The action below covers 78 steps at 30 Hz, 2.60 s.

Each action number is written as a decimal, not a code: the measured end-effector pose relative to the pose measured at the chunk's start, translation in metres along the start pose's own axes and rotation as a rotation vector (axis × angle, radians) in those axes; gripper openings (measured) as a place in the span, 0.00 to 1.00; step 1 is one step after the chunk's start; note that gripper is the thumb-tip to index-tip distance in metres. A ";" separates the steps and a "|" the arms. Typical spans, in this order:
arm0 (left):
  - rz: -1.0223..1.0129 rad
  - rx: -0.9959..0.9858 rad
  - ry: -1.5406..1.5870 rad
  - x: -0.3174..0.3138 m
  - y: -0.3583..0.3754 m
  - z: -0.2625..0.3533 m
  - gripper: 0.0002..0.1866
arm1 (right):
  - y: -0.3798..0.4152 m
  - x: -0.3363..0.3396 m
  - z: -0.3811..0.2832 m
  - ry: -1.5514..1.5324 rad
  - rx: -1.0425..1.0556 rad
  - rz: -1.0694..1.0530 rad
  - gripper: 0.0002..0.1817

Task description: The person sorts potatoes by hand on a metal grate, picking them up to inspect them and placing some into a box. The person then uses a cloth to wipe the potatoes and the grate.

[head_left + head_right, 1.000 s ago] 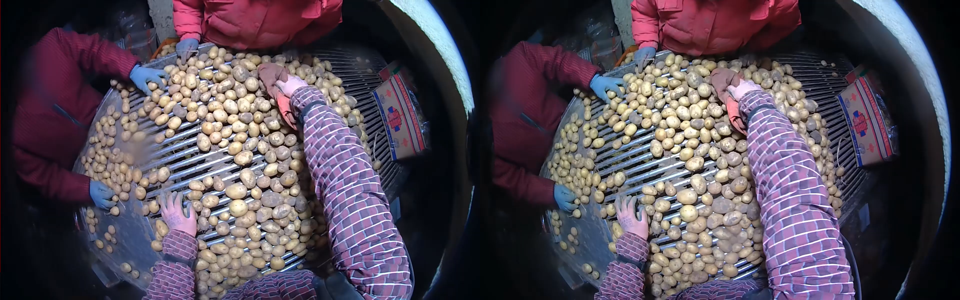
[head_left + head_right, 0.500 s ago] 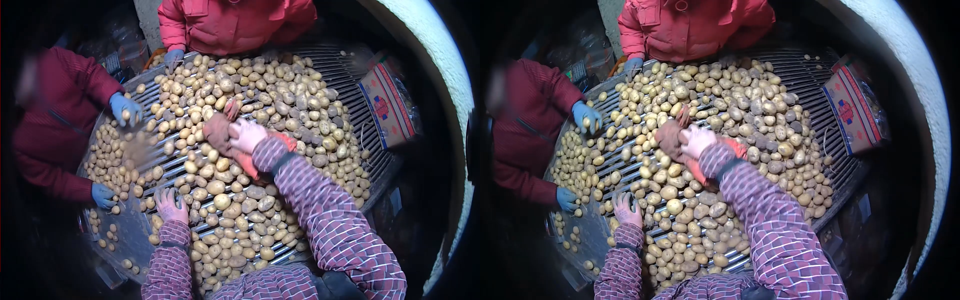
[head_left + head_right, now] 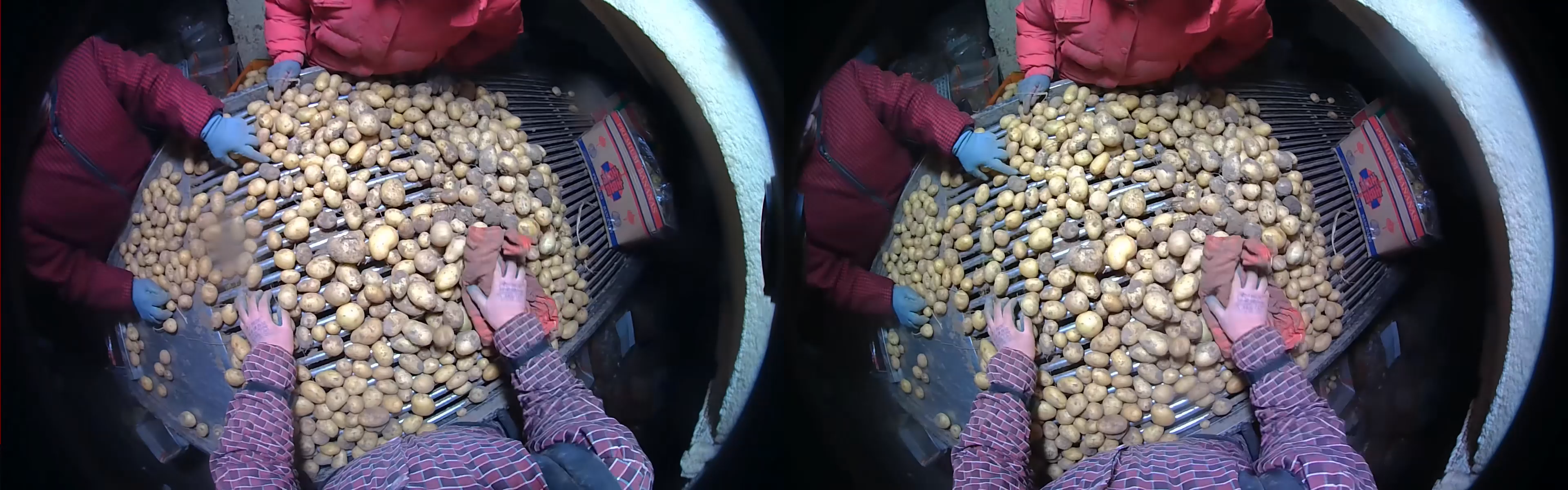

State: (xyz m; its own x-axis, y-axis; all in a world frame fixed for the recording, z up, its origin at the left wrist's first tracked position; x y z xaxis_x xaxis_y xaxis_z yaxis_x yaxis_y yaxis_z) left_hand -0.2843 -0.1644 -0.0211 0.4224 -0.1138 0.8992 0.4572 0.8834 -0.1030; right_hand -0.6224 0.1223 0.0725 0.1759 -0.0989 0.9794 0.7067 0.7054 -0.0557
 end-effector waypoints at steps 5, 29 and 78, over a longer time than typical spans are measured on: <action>-0.002 -0.020 0.015 -0.001 0.000 0.004 0.21 | -0.071 0.005 -0.028 -0.023 0.184 0.093 0.41; -0.020 0.019 -0.028 -0.006 -0.002 -0.004 0.22 | -0.203 -0.020 -0.188 -0.564 0.481 -0.175 0.30; -0.040 0.014 0.100 0.008 -0.004 0.009 0.19 | -0.326 -0.007 -0.146 -0.174 0.129 0.078 0.27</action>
State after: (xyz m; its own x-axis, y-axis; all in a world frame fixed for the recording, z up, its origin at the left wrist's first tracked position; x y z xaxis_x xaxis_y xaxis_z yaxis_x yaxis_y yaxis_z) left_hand -0.2896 -0.1652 -0.0096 0.4807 -0.1934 0.8553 0.4643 0.8836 -0.0612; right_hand -0.7536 -0.2092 0.0554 0.0978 0.0742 0.9924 0.6002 0.7910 -0.1183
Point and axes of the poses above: each hand's wrist, its own y-axis away from the middle knuckle, its own x-axis out of the back of the hand, z = x × y, the point moved 5 cm from there along -y, towards the middle knuckle, and after that the axes turned 2 degrees about y, right-handed, at the moved point
